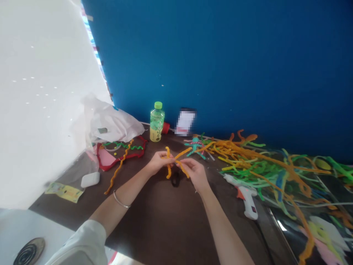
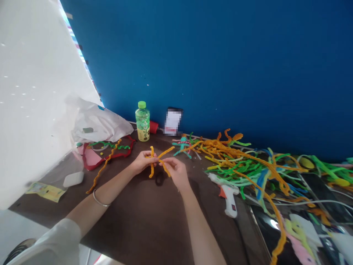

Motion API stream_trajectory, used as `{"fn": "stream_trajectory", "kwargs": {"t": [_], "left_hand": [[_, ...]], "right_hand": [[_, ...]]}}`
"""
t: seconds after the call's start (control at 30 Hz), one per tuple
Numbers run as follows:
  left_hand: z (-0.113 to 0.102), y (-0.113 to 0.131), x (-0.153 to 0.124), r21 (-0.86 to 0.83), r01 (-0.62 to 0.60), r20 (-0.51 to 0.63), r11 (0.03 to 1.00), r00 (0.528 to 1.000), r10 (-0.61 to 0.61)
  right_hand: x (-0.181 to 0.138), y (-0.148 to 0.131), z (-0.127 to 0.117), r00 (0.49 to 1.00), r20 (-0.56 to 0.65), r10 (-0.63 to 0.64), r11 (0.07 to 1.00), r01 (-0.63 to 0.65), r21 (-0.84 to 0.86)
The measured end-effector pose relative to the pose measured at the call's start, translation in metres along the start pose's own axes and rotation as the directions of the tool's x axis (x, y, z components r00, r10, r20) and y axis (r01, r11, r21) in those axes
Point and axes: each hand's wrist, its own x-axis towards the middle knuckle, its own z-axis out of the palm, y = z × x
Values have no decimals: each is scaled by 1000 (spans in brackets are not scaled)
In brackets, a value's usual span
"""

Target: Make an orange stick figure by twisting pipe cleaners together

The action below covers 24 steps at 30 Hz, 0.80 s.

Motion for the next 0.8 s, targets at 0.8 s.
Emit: {"fn": "stream_trajectory", "kwargs": {"t": [0.8], "left_hand": [[-6,4,3,-122,95,60,988,994,-88]], "right_hand": [[-2,-4,-5,904,168,-393,828,428,-362]]}}
